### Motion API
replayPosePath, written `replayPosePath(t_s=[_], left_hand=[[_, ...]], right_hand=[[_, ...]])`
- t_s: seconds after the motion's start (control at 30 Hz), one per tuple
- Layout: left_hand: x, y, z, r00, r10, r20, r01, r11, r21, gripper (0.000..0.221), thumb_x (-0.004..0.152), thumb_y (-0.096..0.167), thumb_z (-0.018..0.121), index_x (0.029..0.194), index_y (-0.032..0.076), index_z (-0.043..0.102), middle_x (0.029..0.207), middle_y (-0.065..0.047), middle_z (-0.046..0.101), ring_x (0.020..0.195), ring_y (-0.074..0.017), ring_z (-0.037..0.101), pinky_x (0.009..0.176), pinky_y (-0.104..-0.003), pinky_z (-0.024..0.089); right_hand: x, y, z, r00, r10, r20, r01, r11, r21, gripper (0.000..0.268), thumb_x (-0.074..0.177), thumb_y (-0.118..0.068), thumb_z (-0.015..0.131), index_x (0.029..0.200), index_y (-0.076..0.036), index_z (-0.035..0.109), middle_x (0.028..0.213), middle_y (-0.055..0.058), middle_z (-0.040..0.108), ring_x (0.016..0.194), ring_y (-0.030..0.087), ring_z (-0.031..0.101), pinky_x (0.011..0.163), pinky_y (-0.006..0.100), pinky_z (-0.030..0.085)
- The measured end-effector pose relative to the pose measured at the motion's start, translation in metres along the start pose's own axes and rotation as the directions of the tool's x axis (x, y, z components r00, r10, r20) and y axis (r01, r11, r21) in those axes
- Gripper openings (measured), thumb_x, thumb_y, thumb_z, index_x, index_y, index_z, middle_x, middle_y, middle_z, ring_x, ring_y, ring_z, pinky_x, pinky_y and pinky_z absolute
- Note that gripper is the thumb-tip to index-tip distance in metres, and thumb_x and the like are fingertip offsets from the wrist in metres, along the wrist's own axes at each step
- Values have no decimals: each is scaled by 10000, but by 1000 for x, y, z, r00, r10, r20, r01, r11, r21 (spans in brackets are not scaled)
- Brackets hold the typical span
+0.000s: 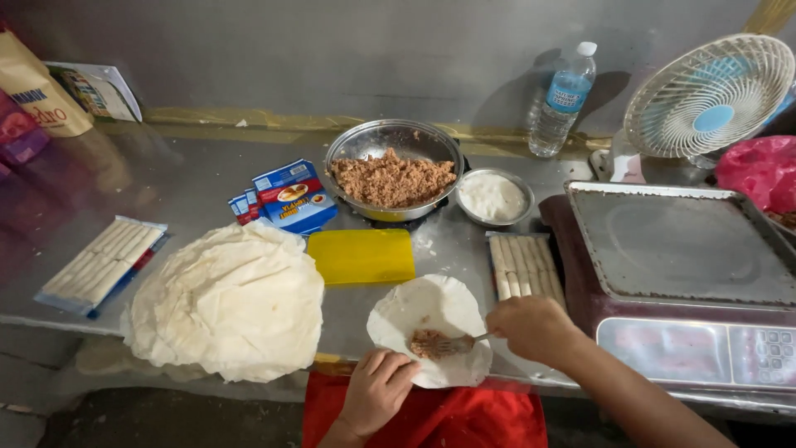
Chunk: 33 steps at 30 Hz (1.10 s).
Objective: The person is manually assembling spring rolls by placing filling on wrappers, rolling them, and stacking them on a counter.
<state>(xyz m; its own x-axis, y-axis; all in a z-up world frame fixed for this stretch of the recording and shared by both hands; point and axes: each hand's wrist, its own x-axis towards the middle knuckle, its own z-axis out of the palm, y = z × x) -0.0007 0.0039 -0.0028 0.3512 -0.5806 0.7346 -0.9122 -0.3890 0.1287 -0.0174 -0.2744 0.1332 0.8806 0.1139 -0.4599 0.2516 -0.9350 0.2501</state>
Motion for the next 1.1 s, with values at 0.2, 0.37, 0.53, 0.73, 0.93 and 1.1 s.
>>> replayPosePath(t_s=[0.2, 0.37, 0.53, 0.73, 0.93, 1.1], left_hand=[[10, 6, 4, 998, 68, -14, -68, 998, 15, 135, 902, 61, 666, 1026, 98, 706, 1002, -58, 659, 895, -251, 586, 805, -400, 517], [7, 6, 9, 999, 44, -5, -44, 999, -17, 134, 927, 52, 678, 1041, 90, 735, 1006, -58, 673, 891, -255, 592, 800, -411, 532], [0, 2, 19, 1000, 14, -20, -15, 999, -46, 216, 845, 23, 678, 1043, 100, 717, 1011, -61, 664, 876, -261, 577, 786, -420, 521], [-1, 1, 22, 999, -26, -20, 24, 995, -100, 160, 905, 57, 686, 1045, 114, 740, 1013, -42, 658, 853, -260, 568, 750, -440, 520], [-7, 3, 31, 994, -78, -81, 70, 993, -90, 67, 968, 155, 709, 1002, 138, 765, 977, -14, 690, 877, -240, 614, 753, -413, 528], [8, 9, 16, 986, -58, -158, 41, 993, -113, 94, 973, 131, 688, 975, 114, 780, 952, -29, 705, 823, -238, 621, 743, -411, 537]], right_hand=[[26, -23, 32, 961, 30, -274, -7, 997, 83, 292, 817, 64, 581, 935, -198, 634, 880, -42, 644, 673, 199, 680, 453, 365, 529], [37, -12, 69, 788, 70, -611, 36, 986, 160, 438, 688, 141, 651, 942, -207, 726, 740, -71, 646, 556, 145, 639, 390, 327, 523], [7, -19, 93, 889, 226, -398, -53, 914, 402, 393, 906, 174, 492, 992, -177, 645, 735, -52, 694, 466, 56, 602, 333, 193, 468], [17, -33, 122, 667, 233, -707, -22, 956, 294, 279, 675, -102, 643, 937, -170, 579, 866, 16, 666, 701, 257, 699, 433, 420, 511], [20, -59, 122, 709, 295, -641, -34, 922, 386, 251, 680, -110, 608, 901, -214, 551, 827, -19, 618, 691, 292, 680, 461, 491, 510], [38, -56, 111, 533, 302, -790, -64, 946, 319, 175, 699, -106, 644, 801, -158, 511, 775, 6, 556, 660, 254, 617, 489, 404, 494]])
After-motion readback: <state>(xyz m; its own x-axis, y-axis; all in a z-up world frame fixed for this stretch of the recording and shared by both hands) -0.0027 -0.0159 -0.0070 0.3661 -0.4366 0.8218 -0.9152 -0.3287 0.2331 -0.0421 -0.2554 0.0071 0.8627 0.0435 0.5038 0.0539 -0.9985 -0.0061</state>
